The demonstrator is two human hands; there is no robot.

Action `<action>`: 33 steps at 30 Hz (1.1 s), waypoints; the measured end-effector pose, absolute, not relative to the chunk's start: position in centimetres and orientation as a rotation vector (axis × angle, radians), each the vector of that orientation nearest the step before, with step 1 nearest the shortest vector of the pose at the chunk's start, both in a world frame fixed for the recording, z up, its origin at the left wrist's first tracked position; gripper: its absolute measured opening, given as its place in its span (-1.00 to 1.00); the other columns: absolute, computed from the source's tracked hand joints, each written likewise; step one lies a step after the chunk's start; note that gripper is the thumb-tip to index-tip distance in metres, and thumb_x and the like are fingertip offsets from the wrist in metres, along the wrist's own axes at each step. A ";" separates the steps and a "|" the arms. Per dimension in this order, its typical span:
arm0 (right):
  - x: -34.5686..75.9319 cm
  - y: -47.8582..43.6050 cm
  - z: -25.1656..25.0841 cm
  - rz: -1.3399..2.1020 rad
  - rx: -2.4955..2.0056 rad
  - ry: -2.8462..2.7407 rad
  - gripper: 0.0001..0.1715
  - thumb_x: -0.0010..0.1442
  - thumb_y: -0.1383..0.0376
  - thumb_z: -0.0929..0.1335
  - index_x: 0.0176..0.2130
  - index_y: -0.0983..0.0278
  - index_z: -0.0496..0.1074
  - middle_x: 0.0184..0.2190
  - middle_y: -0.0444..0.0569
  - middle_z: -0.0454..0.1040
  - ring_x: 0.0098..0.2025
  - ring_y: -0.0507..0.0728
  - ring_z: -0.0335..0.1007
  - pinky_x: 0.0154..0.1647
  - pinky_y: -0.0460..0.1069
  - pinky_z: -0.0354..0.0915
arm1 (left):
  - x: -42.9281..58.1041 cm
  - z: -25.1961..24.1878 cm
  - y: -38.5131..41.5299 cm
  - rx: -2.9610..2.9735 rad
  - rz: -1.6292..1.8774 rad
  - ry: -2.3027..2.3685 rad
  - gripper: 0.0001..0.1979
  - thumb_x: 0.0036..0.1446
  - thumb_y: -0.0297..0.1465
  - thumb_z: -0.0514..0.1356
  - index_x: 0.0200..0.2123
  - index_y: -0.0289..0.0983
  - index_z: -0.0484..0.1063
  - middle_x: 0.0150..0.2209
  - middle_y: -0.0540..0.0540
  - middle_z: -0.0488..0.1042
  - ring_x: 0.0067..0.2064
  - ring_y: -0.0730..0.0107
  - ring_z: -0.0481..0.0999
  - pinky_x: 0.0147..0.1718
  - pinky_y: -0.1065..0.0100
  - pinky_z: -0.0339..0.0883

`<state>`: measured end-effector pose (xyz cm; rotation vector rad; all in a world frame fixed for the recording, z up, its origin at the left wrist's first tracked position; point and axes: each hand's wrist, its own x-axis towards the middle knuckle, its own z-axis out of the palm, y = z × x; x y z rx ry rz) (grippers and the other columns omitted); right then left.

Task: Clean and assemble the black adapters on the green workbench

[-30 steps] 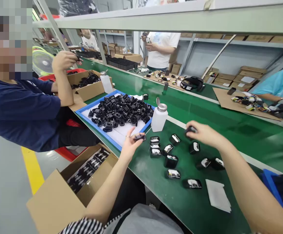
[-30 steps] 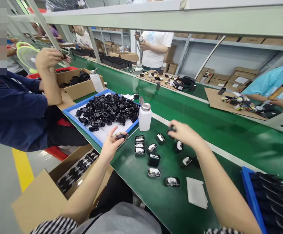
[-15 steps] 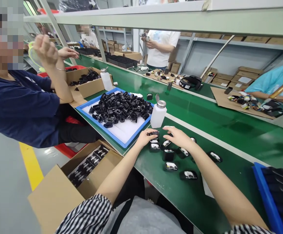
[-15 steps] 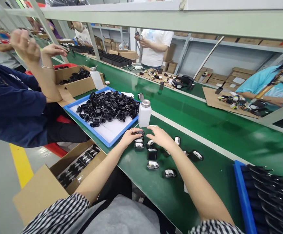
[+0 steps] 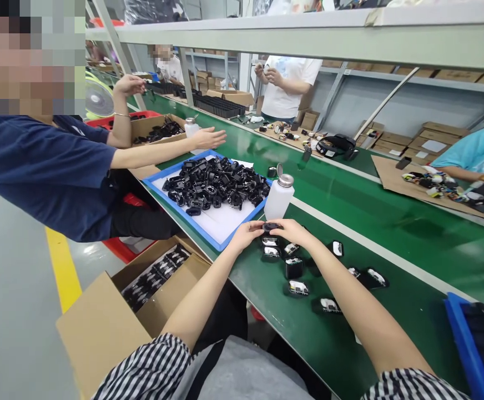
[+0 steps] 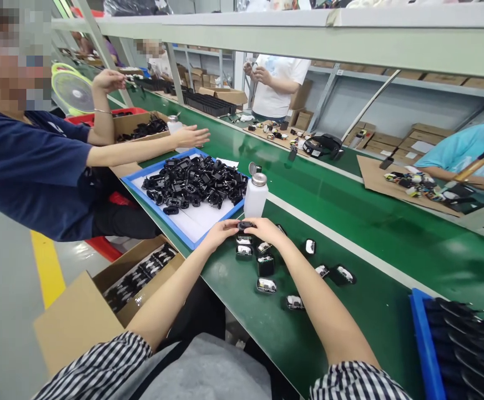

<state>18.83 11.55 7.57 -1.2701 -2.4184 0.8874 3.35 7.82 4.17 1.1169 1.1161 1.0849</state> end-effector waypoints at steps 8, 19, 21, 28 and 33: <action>18.0 11.5 7.2 0.927 -1.420 -2.217 -0.71 0.00 0.37 0.23 -0.20 0.27 0.32 -0.25 -0.06 0.39 -0.27 0.08 0.32 -0.31 -0.05 0.27 | 3.6 4.4 8.0 1.453 0.925 1.302 -0.44 -0.30 -0.56 0.20 -0.10 -0.38 0.19 -0.44 -0.03 0.40 -0.56 0.54 0.32 -0.47 0.39 0.25; 17.5 10.9 8.1 0.723 -1.570 -2.216 -0.84 -0.03 0.29 0.25 -0.43 0.31 0.38 -0.41 -0.02 0.41 -0.32 0.14 0.31 -0.32 -0.02 0.20 | 4.9 4.5 8.5 1.728 0.971 1.662 -0.40 -0.58 -0.22 0.31 -0.40 -0.36 0.20 -0.42 -0.08 0.28 -0.36 0.27 0.33 -0.36 0.26 0.22; 17.4 10.3 8.4 0.670 -1.593 -2.240 -0.84 -0.03 0.27 0.25 -0.46 0.29 0.38 -0.43 -0.02 0.42 -0.35 0.14 0.31 -0.34 -0.03 0.19 | 5.0 4.3 8.3 1.678 0.991 1.646 -0.37 -0.59 -0.24 0.32 -0.37 -0.37 0.18 -0.41 -0.09 0.28 -0.37 0.29 0.34 -0.36 0.26 0.22; 16.9 8.7 8.3 0.515 -1.658 -2.260 -0.77 0.00 0.26 0.24 -0.31 0.29 0.37 -0.38 0.01 0.43 -0.31 0.16 0.32 -0.33 -0.04 0.18 | 3.8 3.9 8.1 1.484 0.943 1.320 -0.52 -0.30 -0.43 0.24 -0.22 -0.33 0.20 -0.33 -0.07 0.33 -0.54 0.53 0.34 -0.46 0.37 0.24; 17.2 8.7 8.1 0.485 -1.550 -2.348 -0.78 0.02 0.27 0.23 -0.28 0.24 0.36 -0.35 -0.04 0.44 -0.33 0.13 0.34 -0.33 -0.05 0.21 | 3.9 3.8 7.8 1.673 0.984 1.499 -0.62 -0.32 -0.37 0.24 -0.31 -0.31 0.32 -0.42 -0.02 0.37 -0.45 0.43 0.35 -0.38 0.38 0.23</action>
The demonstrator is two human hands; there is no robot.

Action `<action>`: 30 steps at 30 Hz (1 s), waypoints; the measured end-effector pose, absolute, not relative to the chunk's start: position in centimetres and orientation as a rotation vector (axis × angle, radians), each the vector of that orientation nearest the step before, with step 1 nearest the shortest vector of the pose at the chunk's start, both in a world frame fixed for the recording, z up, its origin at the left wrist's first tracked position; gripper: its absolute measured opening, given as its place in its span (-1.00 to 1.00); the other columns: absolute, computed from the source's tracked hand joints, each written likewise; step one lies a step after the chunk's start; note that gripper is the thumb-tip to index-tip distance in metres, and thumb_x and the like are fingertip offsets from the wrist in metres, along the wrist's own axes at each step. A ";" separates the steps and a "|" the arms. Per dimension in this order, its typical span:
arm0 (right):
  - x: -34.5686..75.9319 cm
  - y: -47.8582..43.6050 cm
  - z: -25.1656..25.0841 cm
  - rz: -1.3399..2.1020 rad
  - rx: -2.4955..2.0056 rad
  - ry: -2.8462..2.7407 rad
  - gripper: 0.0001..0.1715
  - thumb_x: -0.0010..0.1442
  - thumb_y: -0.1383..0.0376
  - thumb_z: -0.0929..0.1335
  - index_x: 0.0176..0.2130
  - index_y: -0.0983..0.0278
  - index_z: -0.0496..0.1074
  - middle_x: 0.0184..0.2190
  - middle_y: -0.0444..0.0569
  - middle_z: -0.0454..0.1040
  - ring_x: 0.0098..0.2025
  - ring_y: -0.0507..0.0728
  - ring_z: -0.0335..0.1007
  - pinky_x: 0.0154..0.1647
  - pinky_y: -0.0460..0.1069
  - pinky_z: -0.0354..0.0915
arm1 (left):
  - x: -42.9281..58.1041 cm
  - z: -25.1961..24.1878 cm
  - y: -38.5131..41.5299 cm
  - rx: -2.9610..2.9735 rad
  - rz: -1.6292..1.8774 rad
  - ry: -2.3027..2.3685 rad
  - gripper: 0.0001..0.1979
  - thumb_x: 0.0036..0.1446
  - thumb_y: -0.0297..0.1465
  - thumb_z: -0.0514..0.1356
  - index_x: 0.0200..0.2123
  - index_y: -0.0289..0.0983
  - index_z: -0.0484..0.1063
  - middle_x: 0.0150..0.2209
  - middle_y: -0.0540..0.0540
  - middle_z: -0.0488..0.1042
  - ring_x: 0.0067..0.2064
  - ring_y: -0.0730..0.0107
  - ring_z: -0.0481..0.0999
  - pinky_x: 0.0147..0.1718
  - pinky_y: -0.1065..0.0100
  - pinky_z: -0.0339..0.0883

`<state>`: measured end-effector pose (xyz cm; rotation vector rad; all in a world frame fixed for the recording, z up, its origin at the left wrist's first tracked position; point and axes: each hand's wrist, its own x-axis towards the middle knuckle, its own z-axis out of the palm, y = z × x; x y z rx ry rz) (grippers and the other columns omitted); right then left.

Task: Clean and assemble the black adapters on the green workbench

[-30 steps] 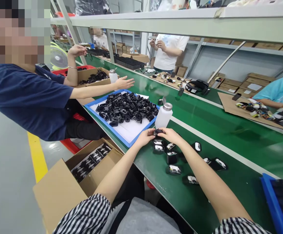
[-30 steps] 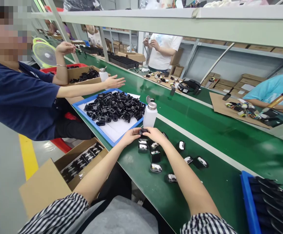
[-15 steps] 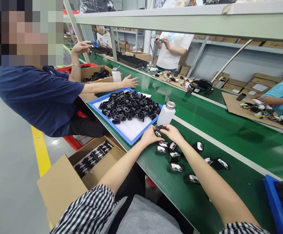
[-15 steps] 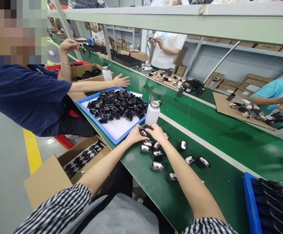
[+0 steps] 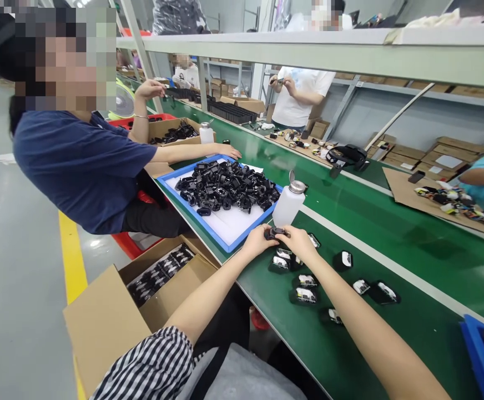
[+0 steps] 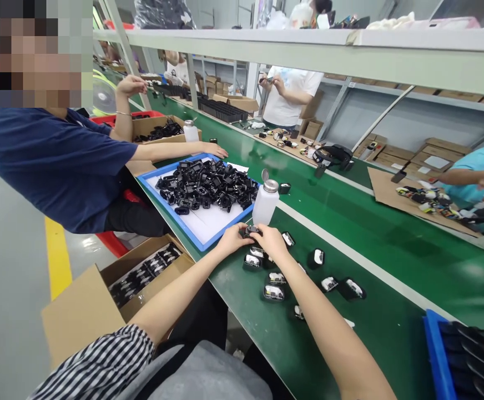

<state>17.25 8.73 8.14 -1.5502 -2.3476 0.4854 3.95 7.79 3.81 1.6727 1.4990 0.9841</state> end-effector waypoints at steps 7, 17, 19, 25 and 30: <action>17.8 9.1 8.2 0.580 -1.436 -2.439 -0.73 0.01 0.30 0.24 -0.22 0.22 0.34 -0.27 -0.09 0.42 -0.23 0.10 0.31 -0.23 -0.06 0.20 | 3.5 4.1 7.3 1.779 0.962 1.410 -0.64 -0.19 -0.39 0.16 -0.21 -0.27 0.32 -0.35 -0.04 0.40 -0.57 0.54 0.32 -0.45 0.44 0.23; 17.1 10.3 9.6 0.472 -1.538 -2.690 -0.74 -0.11 0.32 0.33 -0.29 0.25 0.36 -0.37 -0.07 0.44 -0.33 0.13 0.35 -0.39 -0.09 0.21 | 2.8 6.0 8.4 2.027 0.740 1.390 -0.72 -0.25 -0.42 0.20 -0.34 -0.25 0.41 -0.44 0.00 0.44 -0.40 0.38 0.40 -0.41 0.44 0.22; 16.9 10.5 9.8 0.458 -1.516 -2.728 -0.74 -0.15 0.34 0.35 -0.33 0.26 0.37 -0.39 -0.06 0.44 -0.34 0.15 0.35 -0.41 -0.08 0.21 | 3.2 6.5 8.8 2.022 0.691 1.475 -0.79 -0.34 -0.45 0.24 -0.47 -0.26 0.43 -0.52 -0.01 0.42 -0.40 0.32 0.40 -0.40 0.41 0.23; 16.4 11.3 10.3 0.446 -1.497 -2.830 -0.80 -0.18 0.35 0.36 -0.41 0.25 0.41 -0.48 -0.08 0.44 -0.36 0.17 0.35 -0.42 -0.06 0.21 | 5.2 7.4 11.3 1.977 0.505 1.610 -0.77 -0.63 -0.64 0.30 -0.80 -0.34 0.30 -0.65 -0.12 0.36 -0.43 0.14 0.40 -0.40 0.26 0.24; 15.9 11.9 10.6 0.492 -1.548 -2.902 -0.76 -0.20 0.37 0.37 -0.38 0.26 0.41 -0.44 -0.05 0.45 -0.33 0.18 0.35 -0.40 -0.06 0.22 | 5.6 7.1 12.5 1.959 0.462 1.596 -0.72 -0.69 -0.68 0.30 -0.84 -0.33 0.26 -0.72 -0.09 0.29 -0.41 0.06 0.39 -0.38 0.20 0.25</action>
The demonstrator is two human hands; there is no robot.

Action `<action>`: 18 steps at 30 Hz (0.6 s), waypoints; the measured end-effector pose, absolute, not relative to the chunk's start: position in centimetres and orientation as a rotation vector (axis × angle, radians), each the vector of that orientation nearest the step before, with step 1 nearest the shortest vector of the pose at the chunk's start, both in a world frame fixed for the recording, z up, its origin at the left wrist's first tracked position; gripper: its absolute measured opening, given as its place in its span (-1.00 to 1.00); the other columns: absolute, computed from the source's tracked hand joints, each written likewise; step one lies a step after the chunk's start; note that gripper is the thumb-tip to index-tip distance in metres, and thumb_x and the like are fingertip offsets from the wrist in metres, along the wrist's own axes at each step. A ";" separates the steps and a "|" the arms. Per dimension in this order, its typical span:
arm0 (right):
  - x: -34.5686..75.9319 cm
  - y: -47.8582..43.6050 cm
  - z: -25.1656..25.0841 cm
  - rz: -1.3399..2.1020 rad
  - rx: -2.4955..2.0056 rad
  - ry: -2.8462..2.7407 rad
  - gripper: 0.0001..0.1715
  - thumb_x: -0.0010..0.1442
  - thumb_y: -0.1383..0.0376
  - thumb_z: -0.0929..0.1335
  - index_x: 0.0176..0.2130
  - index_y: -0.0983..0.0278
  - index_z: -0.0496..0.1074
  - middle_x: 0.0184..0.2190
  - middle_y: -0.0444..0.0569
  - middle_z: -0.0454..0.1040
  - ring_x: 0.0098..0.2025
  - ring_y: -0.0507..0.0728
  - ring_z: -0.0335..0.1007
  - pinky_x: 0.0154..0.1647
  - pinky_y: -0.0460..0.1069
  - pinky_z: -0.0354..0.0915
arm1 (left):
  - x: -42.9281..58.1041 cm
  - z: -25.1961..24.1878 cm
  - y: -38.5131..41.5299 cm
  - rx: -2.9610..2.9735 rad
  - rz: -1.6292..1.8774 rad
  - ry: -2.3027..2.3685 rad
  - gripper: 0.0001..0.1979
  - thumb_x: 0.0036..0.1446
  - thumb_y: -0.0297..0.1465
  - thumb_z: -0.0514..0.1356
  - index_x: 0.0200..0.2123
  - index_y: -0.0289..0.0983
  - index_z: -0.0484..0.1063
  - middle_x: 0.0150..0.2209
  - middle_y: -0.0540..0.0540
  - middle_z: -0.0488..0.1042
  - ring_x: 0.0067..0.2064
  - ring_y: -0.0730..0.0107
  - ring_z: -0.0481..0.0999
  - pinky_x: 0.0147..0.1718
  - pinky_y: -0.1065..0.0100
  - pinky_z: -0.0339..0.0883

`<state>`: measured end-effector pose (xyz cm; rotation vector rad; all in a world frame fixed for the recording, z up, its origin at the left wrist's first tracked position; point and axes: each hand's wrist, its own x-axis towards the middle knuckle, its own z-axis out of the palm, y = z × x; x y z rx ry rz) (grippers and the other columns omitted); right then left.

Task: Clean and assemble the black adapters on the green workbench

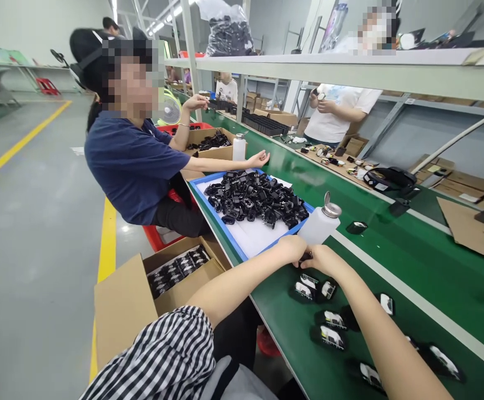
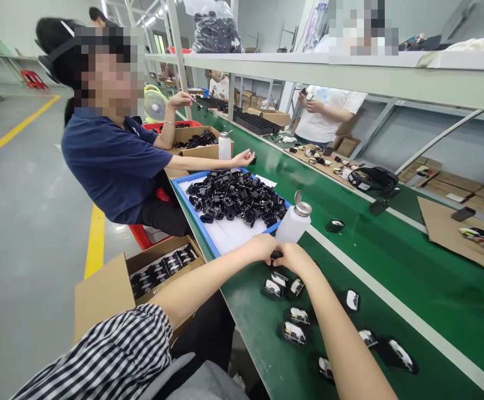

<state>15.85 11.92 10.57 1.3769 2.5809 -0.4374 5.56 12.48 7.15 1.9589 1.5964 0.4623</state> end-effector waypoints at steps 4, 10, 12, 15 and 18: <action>15.9 11.9 10.5 -0.458 1.395 2.557 -0.76 -0.21 0.38 0.37 -0.40 0.28 0.42 -0.45 -0.03 0.45 -0.33 0.20 0.35 -0.40 -0.05 0.22 | 5.4 7.4 12.4 1.981 0.436 1.590 -0.74 -0.64 -0.65 0.30 -0.84 -0.33 0.26 -0.72 -0.06 0.26 -0.41 0.08 0.39 -0.39 0.23 0.24; 16.2 11.3 10.1 -0.568 1.448 2.590 -0.78 -0.14 0.33 0.33 -0.36 0.28 0.40 -0.44 -0.07 0.44 -0.35 0.15 0.35 -0.37 -0.05 0.23 | 4.6 8.3 10.2 2.031 0.379 1.585 -0.81 -0.55 -0.51 0.31 -0.76 -0.31 0.33 -0.75 0.00 0.23 -0.52 0.22 0.37 -0.49 0.32 0.24; 16.5 11.0 10.4 -0.599 1.427 2.613 -0.65 -0.16 0.34 0.34 -0.26 0.30 0.37 -0.32 -0.04 0.43 -0.27 0.15 0.33 -0.30 -0.05 0.22 | 3.4 8.5 9.0 2.054 0.412 1.598 -0.78 -0.45 -0.49 0.29 -0.55 -0.26 0.42 -0.63 -0.02 0.33 -0.46 0.25 0.38 -0.45 0.35 0.24; 18.6 11.2 12.1 -0.605 1.488 2.688 -0.41 -0.16 0.31 0.34 -0.07 0.31 0.22 -0.15 0.02 0.33 -0.18 0.14 0.27 -0.22 -0.05 0.20 | 0.0 9.4 7.8 2.060 0.531 1.761 -0.62 -0.24 -0.47 0.19 -0.22 -0.25 0.34 -0.31 -0.15 0.36 -0.24 0.17 0.33 -0.33 0.31 0.22; 23.1 13.1 14.2 -0.425 1.841 2.605 -0.54 -0.03 0.26 0.24 -0.07 0.26 0.22 -0.17 -0.01 0.34 -0.21 0.13 0.29 -0.21 -0.03 0.19 | -4.2 10.2 8.1 1.914 0.607 2.302 -0.61 -0.09 -0.44 0.08 -0.11 -0.22 0.23 -0.11 -0.21 0.22 -0.10 0.10 0.23 -0.26 0.26 0.20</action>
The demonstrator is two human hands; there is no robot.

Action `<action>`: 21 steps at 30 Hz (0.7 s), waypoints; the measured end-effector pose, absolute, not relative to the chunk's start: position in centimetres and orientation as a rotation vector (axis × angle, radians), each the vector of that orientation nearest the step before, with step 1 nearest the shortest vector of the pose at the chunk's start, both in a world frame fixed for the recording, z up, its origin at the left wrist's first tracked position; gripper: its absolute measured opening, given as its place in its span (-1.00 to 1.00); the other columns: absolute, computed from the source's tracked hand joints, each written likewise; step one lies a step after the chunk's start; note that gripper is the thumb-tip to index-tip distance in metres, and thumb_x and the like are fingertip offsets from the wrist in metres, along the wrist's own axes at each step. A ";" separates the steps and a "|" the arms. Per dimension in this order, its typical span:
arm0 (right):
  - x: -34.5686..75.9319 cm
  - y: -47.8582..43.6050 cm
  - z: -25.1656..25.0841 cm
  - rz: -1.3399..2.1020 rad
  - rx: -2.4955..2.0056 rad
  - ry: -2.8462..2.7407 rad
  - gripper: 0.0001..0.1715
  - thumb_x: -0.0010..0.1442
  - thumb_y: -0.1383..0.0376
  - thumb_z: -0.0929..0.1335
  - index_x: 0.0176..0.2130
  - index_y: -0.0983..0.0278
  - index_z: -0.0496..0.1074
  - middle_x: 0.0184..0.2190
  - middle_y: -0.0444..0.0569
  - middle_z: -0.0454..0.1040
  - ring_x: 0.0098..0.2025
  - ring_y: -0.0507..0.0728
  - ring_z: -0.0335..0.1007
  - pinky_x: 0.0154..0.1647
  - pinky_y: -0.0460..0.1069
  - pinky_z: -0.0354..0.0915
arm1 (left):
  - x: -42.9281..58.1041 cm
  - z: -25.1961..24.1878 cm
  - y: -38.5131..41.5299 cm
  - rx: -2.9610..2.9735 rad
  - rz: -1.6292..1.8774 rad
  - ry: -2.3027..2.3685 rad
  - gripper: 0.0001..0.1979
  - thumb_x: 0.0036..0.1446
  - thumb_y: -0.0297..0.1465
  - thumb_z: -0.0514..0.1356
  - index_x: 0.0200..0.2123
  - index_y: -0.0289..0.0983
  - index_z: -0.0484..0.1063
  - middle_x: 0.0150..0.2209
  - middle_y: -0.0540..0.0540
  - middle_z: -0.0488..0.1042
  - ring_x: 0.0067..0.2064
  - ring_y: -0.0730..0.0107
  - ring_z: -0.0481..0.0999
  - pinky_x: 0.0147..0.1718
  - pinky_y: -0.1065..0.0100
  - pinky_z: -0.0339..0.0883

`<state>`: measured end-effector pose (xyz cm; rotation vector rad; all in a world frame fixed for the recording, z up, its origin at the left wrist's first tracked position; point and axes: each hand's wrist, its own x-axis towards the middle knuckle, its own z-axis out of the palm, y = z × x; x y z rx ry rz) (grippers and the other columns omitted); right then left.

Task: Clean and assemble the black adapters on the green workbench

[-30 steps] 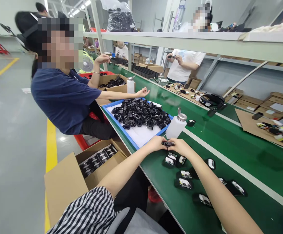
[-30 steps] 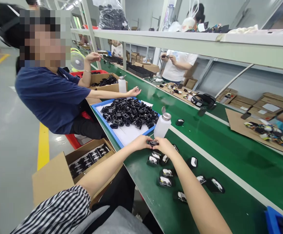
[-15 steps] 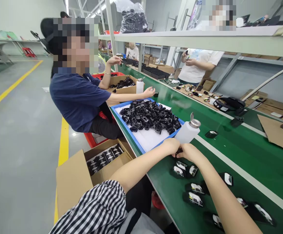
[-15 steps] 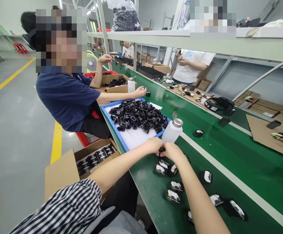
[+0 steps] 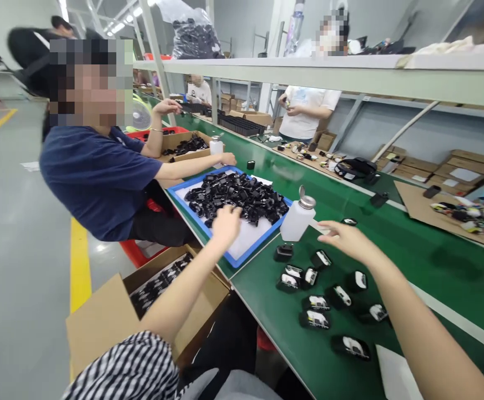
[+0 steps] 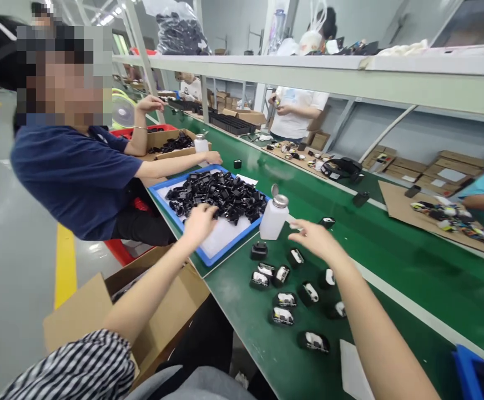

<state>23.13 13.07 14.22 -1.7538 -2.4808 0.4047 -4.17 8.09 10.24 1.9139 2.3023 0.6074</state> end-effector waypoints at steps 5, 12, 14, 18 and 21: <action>31.0 18.5 14.1 0.115 -2.416 -2.081 -0.38 -0.09 0.36 0.26 0.01 0.41 0.11 -0.14 0.22 0.26 -0.24 0.22 0.30 -0.36 0.00 0.23 | -7.0 9.3 10.1 1.837 0.154 2.464 -0.69 0.00 -0.29 -0.04 -0.17 -0.24 0.26 -0.21 -0.17 0.26 -0.27 0.19 0.37 -0.36 0.28 0.24; 33.3 22.4 9.7 0.220 -2.340 -2.151 -0.44 -0.21 0.34 0.36 -0.13 0.28 0.27 -0.25 0.08 0.32 -0.29 0.14 0.31 -0.43 -0.09 0.22 | -6.6 7.3 10.0 1.927 0.155 2.399 -0.85 -0.06 -0.40 -0.02 -0.41 -0.30 0.29 -0.35 -0.14 0.35 -0.32 0.23 0.40 -0.37 0.33 0.22; 33.5 22.2 9.8 0.235 -2.316 -2.173 -0.60 -0.17 0.29 0.34 -0.23 0.29 0.32 -0.35 0.03 0.37 -0.35 0.14 0.32 -0.47 -0.08 0.22 | -6.8 7.2 9.9 1.821 0.208 2.449 -0.83 -0.06 -0.41 -0.03 -0.38 -0.31 0.27 -0.41 -0.14 0.37 -0.33 0.20 0.40 -0.39 0.31 0.22; 33.3 20.2 11.4 0.262 -2.142 -2.141 -0.64 -0.09 0.16 0.28 -0.27 0.29 0.30 -0.44 -0.02 0.38 -0.55 0.08 0.31 -0.57 -0.06 0.21 | -7.8 7.0 10.0 1.753 0.521 2.302 -0.66 -0.17 -0.42 0.06 -0.21 -0.32 0.21 -0.35 -0.11 0.37 -0.30 0.28 0.38 -0.34 0.36 0.21; 31.3 17.6 12.6 0.239 -1.927 -2.281 -0.65 -0.14 0.13 0.30 -0.31 0.25 0.31 -0.42 -0.03 0.38 -0.47 0.12 0.32 -0.50 -0.05 0.22 | -8.5 6.8 10.0 1.765 0.630 2.187 -0.66 -0.22 -0.43 0.10 -0.26 -0.30 0.25 -0.33 -0.09 0.36 -0.29 0.33 0.37 -0.30 0.40 0.19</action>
